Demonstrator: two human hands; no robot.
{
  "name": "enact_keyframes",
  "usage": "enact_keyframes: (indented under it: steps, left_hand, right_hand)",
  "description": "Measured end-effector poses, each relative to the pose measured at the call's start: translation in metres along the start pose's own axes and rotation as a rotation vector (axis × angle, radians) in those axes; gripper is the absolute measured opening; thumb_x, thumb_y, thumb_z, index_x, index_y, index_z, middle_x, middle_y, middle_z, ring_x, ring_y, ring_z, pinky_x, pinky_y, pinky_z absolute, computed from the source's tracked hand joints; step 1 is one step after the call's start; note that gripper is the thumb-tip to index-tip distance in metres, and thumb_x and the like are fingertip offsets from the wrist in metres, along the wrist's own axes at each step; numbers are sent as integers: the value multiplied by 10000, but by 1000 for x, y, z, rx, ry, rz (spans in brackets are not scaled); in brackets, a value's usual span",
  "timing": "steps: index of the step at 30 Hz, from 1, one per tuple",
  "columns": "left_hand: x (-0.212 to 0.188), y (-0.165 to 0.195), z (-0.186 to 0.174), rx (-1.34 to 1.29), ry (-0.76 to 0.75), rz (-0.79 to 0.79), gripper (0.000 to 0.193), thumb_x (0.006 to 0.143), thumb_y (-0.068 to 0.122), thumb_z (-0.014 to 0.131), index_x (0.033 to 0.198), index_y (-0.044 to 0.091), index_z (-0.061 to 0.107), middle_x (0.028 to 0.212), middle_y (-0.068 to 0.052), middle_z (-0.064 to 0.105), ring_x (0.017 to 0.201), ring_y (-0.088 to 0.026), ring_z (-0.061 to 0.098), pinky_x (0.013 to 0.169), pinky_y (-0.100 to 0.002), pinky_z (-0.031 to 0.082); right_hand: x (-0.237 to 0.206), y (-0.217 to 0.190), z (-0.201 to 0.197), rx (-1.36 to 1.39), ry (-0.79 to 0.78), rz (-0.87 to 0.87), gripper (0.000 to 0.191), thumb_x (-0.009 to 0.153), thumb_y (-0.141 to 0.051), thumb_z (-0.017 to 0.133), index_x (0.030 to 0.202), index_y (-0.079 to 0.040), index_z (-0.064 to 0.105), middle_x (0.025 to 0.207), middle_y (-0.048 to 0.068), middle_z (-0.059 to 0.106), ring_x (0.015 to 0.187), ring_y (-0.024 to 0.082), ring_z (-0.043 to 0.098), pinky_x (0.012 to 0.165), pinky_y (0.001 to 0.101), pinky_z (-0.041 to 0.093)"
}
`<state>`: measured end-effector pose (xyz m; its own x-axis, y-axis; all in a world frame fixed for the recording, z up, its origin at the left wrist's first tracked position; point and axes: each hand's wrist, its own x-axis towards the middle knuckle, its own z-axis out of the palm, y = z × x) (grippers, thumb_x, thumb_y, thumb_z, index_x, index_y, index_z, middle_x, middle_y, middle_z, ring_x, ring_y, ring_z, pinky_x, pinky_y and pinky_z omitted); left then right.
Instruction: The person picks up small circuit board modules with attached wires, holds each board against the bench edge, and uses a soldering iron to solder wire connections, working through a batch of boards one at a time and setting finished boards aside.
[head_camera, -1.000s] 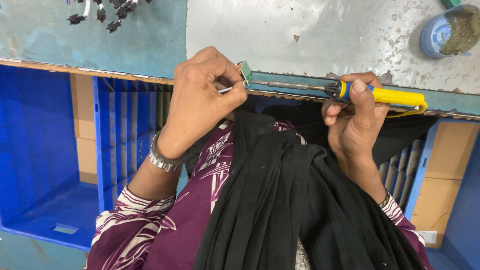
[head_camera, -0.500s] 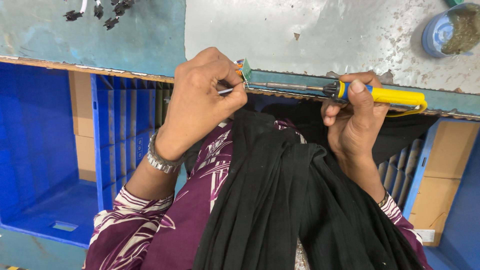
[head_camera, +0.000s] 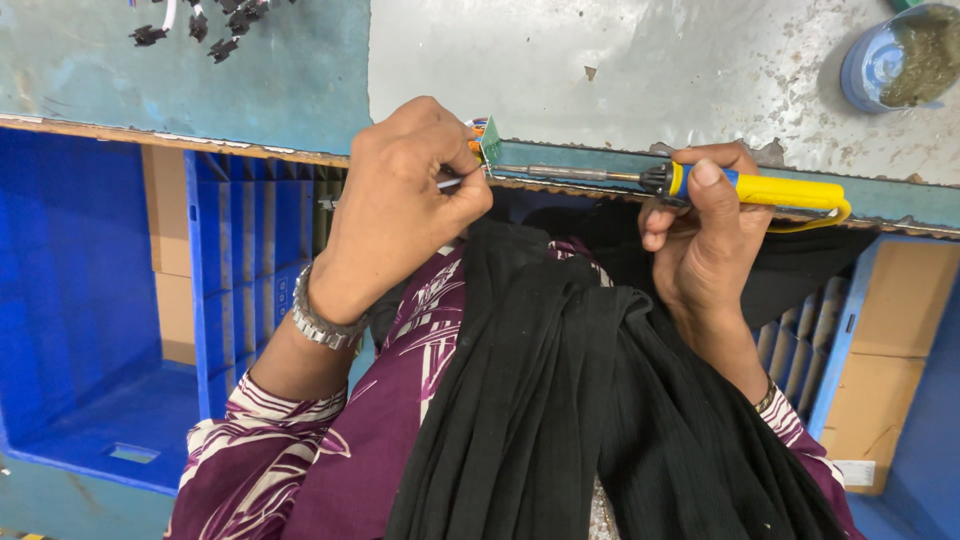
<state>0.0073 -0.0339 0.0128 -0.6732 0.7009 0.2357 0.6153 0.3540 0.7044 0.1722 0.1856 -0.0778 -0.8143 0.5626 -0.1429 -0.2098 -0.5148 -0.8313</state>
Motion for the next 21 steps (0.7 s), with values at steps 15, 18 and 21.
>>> enact_keyframes:
  steps: [15,18,21]
  left_hand:
    - [0,0,2,6,8,12,91,801,-25,756,821,-9,669,887,-117,665,802,-276,675,701,-377,531]
    - [0,-1,3,11,15,4,86,801,-13,761,818,-6,676,868,-114,666,804,-273,680,705,-377,537]
    - [0,-1,3,45,20,24,77,808,-6,759,820,3,683,878,-109,678,824,-279,684,721,-382,543]
  right_hand:
    - [0,0,-1,0,-15,8,222,1120,-196,634,1112,14,563,745,92,584,563,142,544,514,266,470]
    - [0,0,-1,1,-30,-1,216,1123,-194,634,1116,9,561,729,92,583,563,143,550,521,269,472]
    - [0,0,-1,8,-8,12,216,1122,-193,638,1116,9,563,727,84,581,572,141,556,523,269,475]
